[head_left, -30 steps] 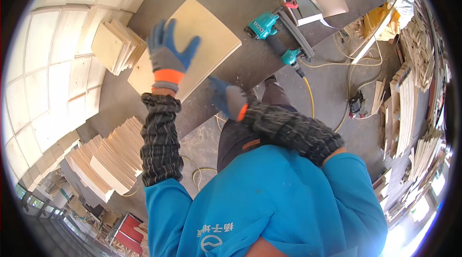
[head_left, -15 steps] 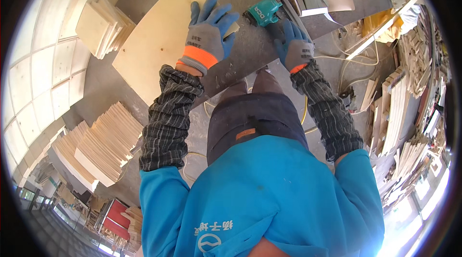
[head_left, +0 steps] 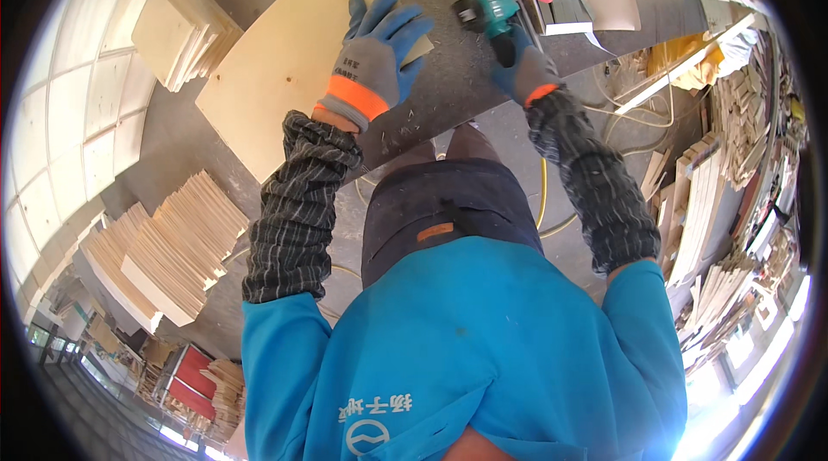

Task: The recorder uses a pneumatic nail gun and a hammer to assemble rectangular wooden components into boxes.

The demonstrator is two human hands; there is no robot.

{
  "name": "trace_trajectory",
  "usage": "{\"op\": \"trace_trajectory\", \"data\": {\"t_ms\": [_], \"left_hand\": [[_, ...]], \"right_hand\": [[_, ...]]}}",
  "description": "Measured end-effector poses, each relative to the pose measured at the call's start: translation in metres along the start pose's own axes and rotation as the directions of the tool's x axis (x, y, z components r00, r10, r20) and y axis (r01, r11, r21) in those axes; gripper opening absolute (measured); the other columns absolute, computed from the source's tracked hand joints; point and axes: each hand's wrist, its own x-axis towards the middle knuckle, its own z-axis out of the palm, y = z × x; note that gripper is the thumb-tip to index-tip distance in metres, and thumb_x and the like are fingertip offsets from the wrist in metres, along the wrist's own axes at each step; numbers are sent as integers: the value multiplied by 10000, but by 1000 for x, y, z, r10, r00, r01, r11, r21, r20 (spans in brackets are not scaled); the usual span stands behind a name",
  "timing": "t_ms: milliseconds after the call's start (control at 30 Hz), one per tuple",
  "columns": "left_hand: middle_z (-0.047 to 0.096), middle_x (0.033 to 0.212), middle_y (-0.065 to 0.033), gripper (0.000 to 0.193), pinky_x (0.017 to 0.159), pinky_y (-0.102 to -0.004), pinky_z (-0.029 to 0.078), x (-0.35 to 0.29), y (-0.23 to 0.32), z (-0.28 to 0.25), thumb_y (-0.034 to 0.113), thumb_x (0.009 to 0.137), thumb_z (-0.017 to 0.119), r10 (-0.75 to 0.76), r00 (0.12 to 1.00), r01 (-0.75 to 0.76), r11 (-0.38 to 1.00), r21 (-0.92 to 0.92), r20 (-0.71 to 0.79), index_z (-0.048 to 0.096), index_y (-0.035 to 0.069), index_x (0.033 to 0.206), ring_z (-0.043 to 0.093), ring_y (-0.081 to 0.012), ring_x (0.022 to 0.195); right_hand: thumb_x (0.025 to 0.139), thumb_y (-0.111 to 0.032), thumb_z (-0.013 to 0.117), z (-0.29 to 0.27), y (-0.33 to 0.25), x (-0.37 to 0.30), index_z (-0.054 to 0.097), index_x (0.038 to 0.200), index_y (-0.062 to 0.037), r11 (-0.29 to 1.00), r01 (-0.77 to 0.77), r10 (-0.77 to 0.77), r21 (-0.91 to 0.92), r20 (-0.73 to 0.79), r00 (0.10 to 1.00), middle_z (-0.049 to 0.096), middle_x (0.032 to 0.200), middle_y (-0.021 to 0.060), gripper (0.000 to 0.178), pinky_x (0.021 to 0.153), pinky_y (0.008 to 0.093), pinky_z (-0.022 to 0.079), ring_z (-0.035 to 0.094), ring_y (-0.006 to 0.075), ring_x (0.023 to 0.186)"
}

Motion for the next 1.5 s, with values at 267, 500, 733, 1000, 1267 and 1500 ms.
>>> {"op": "trace_trajectory", "data": {"t_ms": [267, 500, 733, 1000, 1267, 1500], "left_hand": [[637, 1499, -36, 610, 1268, -654, 330, -9, -2, 2, 148, 810, 878, -34, 999, 35, 999, 19, -25, 690, 168, 1390, 488, -368, 1502], [639, 1490, -31, 601, 1282, -639, 324, -13, -7, 9, 150, 821, 852, -22, 998, 22, 1000, -5, -60, 681, 162, 1397, 483, -342, 1510], [629, 1495, -21, 593, 1285, -619, 333, -15, -10, 14, 130, 803, 845, -6, 996, 5, 1000, -11, -89, 688, 160, 1373, 468, -325, 1522], [618, 1516, -26, 616, 1296, -628, 312, -14, -9, 13, 125, 805, 847, 6, 997, -6, 1000, -1, -74, 682, 171, 1397, 454, -323, 1535], [574, 1575, -57, 681, 1295, -631, 311, -19, -12, 12, 182, 804, 880, -22, 1000, 22, 1000, 22, -14, 653, 180, 1446, 432, -352, 1549], [427, 1673, -220, 970, 1258, -567, 379, -107, -14, -96, 479, 714, 966, -260, 957, 265, 964, 23, -133, 592, 157, 1549, 388, -492, 1546]], "right_hand": [[905, -254, 744, -138, -82, -98, 671, 1111, 20, 651, -224, -31, 725, 321, 947, 674, 819, 48, 351, 637, 299, 541, 648, 121, 684], [920, -250, 735, -128, -120, -113, 696, 1243, 18, 717, -238, -45, 655, 384, 922, 691, 890, 35, 422, 698, 310, 541, 638, 106, 770], [909, -261, 734, -113, -121, -104, 692, 1222, 38, 760, -242, -42, 603, 418, 908, 697, 892, 36, 435, 707, 313, 543, 634, 96, 782], [917, -197, 650, -110, -129, -106, 593, 1437, 56, 770, -212, -65, 602, 404, 912, 644, 743, 40, 582, 605, 296, 522, 621, 126, 626], [904, -158, 633, -129, -131, -125, 613, 1411, 64, 737, -238, -24, 632, 376, 926, 623, 709, 36, 553, 612, 296, 499, 610, 132, 623], [896, -136, 622, -149, -82, -151, 576, 1424, 129, 640, -268, 101, 720, 267, 958, 602, 699, 42, 592, 617, 288, 492, 602, 131, 625]]}}
